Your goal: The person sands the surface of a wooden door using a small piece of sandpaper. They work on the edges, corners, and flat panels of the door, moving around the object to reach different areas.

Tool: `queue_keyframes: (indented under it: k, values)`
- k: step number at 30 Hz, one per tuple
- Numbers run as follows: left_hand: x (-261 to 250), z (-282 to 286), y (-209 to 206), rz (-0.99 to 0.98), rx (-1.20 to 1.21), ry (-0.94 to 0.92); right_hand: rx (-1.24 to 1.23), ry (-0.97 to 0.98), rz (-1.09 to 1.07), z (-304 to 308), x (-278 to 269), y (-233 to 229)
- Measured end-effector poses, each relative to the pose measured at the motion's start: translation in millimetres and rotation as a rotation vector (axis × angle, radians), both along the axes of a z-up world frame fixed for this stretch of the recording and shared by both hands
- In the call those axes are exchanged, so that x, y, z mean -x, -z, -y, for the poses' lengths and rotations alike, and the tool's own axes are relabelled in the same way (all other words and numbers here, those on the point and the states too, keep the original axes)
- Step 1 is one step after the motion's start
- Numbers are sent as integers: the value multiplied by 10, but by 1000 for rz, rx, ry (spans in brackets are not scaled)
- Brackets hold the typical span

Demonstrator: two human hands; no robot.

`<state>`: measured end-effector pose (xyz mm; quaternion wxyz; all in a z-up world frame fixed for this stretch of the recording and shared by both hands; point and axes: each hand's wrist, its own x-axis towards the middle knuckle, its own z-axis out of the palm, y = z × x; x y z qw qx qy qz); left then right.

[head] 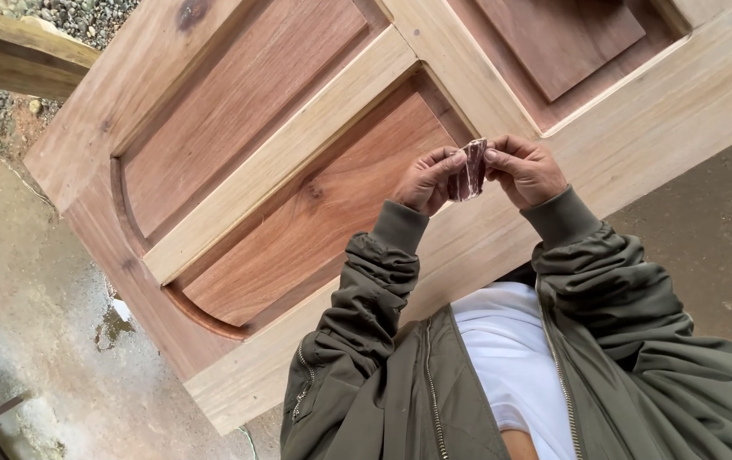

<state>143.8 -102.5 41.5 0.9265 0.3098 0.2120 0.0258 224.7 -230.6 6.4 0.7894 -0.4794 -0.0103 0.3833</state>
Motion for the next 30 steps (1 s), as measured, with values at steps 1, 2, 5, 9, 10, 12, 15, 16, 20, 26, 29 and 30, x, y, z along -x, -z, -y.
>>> queue_keyframes:
  k: [1, 2, 5, 9, 10, 12, 15, 16, 20, 26, 29, 30]
  values:
    - [8, 13, -110, -1, 0, -2, 0, -2, -1, -31, 28, -99]
    - [4, 28, -221, -8, 51, 9, -50, -8, -46, -59, 48, -199]
    - [17, 5, -176, -38, 80, 21, -157, -29, -89, -57, 16, -274]
    - [15, -172, 2, -89, -136, 35, -217, -66, -82, 18, -35, -264]
    - [18, -199, -17, -88, -137, 35, -218, -67, -81, 20, -35, -301]
    - [39, -252, -53, -77, -212, 47, -218, -85, -96, 25, -22, -373]
    - [30, -231, -91, 28, -139, 30, -251, -60, -205, -54, -37, -486]
    - [22, -202, -87, 29, -140, 28, -252, -62, -204, -77, -23, -498]
    - [-7, -79, -34, 109, -131, 23, -228, -56, -256, -161, 82, -667]
    - [-68, -38, 138, 112, -205, -42, -145, 14, -235, -203, 102, -695]
    - [-69, -42, 122, 72, -254, -56, -122, 47, -208, -182, 63, -563]
    - [-67, -50, 94, 57, -280, -55, -122, 49, -192, -168, 34, -446]
